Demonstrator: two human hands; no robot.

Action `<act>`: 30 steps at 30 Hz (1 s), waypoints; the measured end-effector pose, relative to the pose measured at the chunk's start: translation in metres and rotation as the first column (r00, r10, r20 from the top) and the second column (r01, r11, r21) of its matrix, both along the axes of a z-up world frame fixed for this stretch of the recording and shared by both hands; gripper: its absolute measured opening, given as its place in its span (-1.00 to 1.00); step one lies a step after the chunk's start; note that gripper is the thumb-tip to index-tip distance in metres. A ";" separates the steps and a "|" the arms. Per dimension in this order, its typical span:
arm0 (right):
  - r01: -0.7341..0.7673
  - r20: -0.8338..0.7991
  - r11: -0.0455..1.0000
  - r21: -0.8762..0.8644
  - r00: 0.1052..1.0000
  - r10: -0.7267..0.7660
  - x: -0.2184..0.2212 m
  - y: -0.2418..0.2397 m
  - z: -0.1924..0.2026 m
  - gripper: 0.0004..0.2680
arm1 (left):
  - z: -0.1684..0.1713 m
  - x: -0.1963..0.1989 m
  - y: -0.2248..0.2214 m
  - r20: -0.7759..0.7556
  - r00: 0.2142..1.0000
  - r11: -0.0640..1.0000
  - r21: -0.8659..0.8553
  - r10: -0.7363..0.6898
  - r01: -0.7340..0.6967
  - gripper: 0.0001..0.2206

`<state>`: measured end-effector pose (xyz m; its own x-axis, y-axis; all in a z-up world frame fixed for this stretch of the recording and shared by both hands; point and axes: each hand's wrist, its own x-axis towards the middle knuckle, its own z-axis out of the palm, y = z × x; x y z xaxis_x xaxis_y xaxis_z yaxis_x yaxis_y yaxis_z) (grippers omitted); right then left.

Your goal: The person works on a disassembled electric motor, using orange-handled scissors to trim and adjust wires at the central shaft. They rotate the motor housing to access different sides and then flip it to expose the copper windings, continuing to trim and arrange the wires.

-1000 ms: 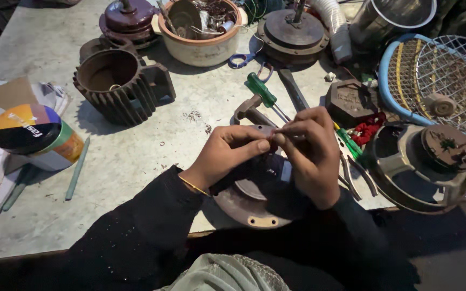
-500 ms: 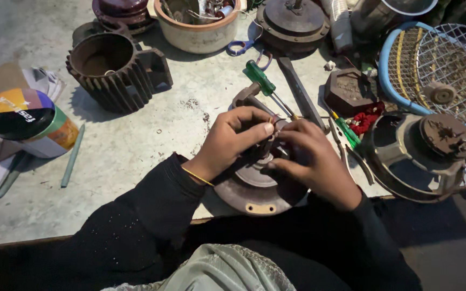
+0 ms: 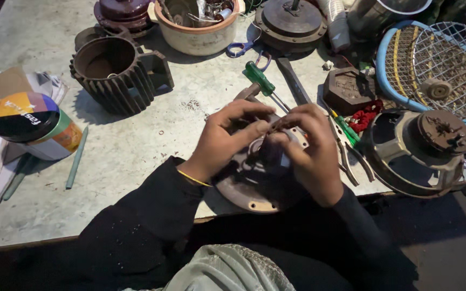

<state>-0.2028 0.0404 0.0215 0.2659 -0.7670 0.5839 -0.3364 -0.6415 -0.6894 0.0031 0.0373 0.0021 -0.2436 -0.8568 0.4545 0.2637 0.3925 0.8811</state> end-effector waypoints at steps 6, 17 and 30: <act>-0.030 0.280 0.997 -0.064 0.959 0.047 -0.019 -0.003 0.031 -0.82 | 0.006 0.008 0.000 0.228 0.969 0.995 0.066 -0.093 0.079 -0.66; 0.246 -0.361 0.945 -0.218 0.879 -0.312 -0.062 -0.042 -0.015 -0.63 | 0.016 0.034 -0.008 0.795 0.538 0.934 -0.356 0.281 0.038 -0.28; -0.067 -0.462 0.995 0.068 0.882 0.091 -0.100 0.026 -0.067 -0.13 | -0.008 0.076 0.005 0.824 0.517 0.973 0.203 -0.232 0.113 0.28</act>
<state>-0.3029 0.0667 -0.0452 0.5582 -0.7562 0.3416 -0.5747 -0.6493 -0.4982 0.0790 0.0423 -0.0058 -0.6084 -0.7822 -0.1340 -0.5670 0.3102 0.7631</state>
